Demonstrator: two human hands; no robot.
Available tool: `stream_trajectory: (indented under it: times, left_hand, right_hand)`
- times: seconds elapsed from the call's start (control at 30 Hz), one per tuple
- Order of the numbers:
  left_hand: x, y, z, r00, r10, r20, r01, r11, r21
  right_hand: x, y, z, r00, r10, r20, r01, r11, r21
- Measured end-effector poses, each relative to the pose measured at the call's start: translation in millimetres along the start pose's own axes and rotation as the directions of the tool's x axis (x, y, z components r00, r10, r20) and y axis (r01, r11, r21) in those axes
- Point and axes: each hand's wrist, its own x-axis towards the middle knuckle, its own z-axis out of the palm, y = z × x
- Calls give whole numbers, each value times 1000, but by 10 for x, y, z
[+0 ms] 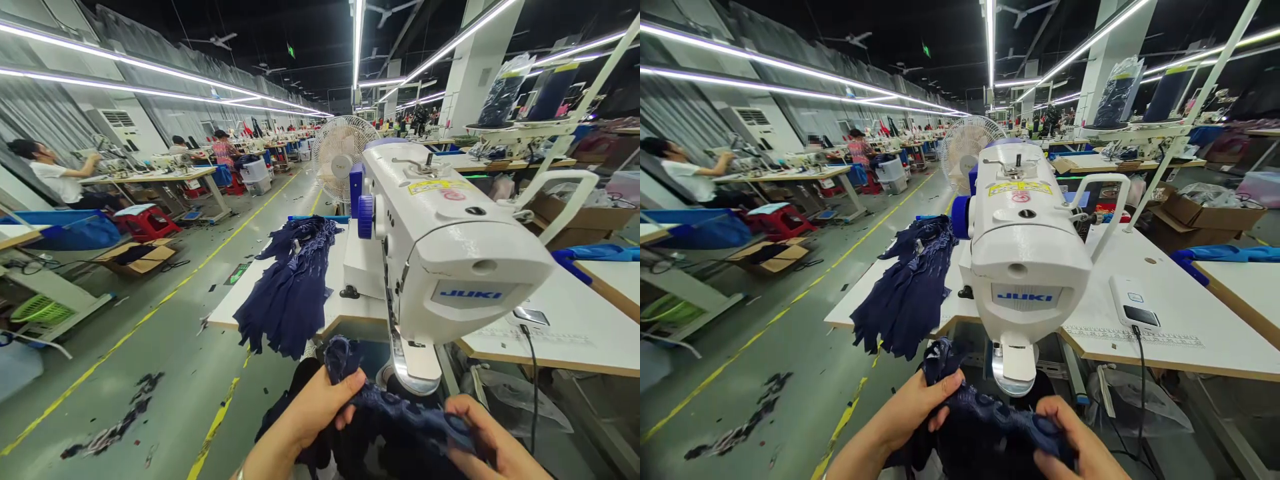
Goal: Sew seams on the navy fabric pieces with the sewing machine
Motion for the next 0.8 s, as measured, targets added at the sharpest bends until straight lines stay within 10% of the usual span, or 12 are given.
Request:
stream_trajectory:
  times: [0.2, 0.43, 0.67, 0.8]
  left_hand:
    - [-92, 99, -93, 994, -27, 108, 68, 915, -398]
    - [-216, 37, 33, 972, 78, 220, 95, 729, -678]
    - [-197, 0, 8, 983, 170, -67, -173, 745, -644]
    - [-166, -19, 6, 964, 161, -213, -241, 867, -437]
  right_hand:
    - [57, 77, -101, 948, -229, -221, 125, 906, -404]
    - [377, -215, 815, 959, -278, 60, 270, 956, 112]
    - [486, -143, 864, 967, -42, 252, -42, 947, 317]
    - [505, 86, 940, 996, -72, 44, 69, 995, 71]
